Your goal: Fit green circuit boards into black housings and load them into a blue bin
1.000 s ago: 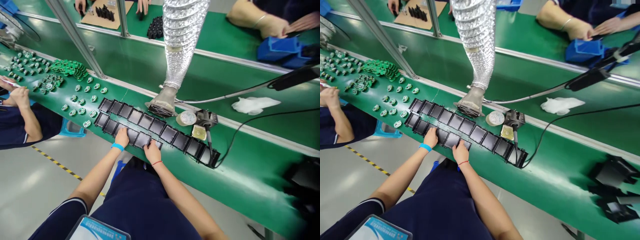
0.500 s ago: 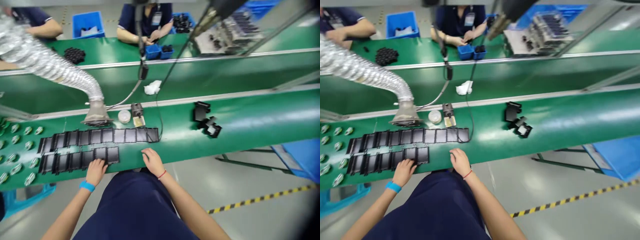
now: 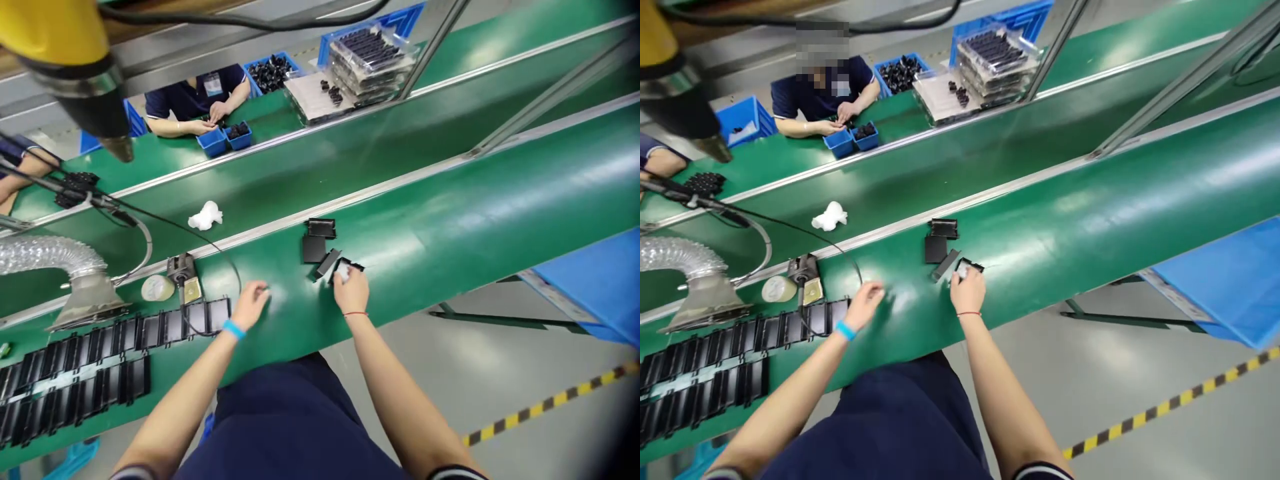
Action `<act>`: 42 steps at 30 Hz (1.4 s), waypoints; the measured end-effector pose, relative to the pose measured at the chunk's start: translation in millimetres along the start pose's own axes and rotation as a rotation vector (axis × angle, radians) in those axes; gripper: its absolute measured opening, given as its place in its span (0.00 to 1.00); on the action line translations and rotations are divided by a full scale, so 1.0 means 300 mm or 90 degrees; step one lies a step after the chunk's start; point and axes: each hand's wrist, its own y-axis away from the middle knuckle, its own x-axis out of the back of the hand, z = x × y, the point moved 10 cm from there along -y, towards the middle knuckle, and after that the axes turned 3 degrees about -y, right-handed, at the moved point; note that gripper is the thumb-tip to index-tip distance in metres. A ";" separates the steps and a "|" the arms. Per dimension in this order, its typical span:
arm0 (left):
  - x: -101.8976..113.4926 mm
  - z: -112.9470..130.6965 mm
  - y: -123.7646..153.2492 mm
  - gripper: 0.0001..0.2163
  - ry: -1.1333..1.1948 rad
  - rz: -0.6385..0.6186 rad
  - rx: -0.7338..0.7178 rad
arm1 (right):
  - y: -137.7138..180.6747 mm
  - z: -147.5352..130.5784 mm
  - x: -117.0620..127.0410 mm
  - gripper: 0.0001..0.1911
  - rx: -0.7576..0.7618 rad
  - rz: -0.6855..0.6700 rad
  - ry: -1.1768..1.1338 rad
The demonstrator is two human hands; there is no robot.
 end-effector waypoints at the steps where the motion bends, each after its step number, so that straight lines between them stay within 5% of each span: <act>1: -0.101 0.023 -0.109 0.11 0.013 -0.022 0.087 | -0.002 -0.010 -0.025 0.24 0.016 -0.027 0.009; 5: -0.340 0.139 -0.416 0.21 -0.007 -0.008 0.189 | 0.032 -0.016 -0.090 0.28 0.112 -0.110 0.059; 9: -0.410 0.181 -0.509 0.27 -0.043 0.021 0.235 | 0.048 0.056 -0.079 0.31 0.155 -0.142 0.082; 15: -0.441 0.242 -0.486 0.18 -0.036 0.013 0.209 | 0.028 0.183 -0.054 0.22 -0.002 -0.216 -0.087; 21: -0.498 0.362 -0.370 0.14 -0.049 -0.037 0.043 | 0.012 0.107 -0.043 0.34 -0.066 -0.230 -0.136; 24: -0.498 0.357 -0.299 0.13 -0.108 -0.063 0.009 | 0.011 0.077 -0.046 0.29 -0.017 -0.239 -0.177; 28: -0.409 0.296 -0.234 0.11 -0.240 -0.026 0.023 | 0.032 0.113 -0.038 0.27 0.085 -0.240 -0.214; 33: -0.397 0.260 -0.206 0.13 -0.376 -0.038 0.017 | 0.064 0.199 -0.047 0.26 0.029 -0.229 -0.218; 42: -0.437 0.254 -0.316 0.14 -0.403 0.007 0.000 | 0.069 0.027 -0.072 0.26 0.190 -0.214 -0.030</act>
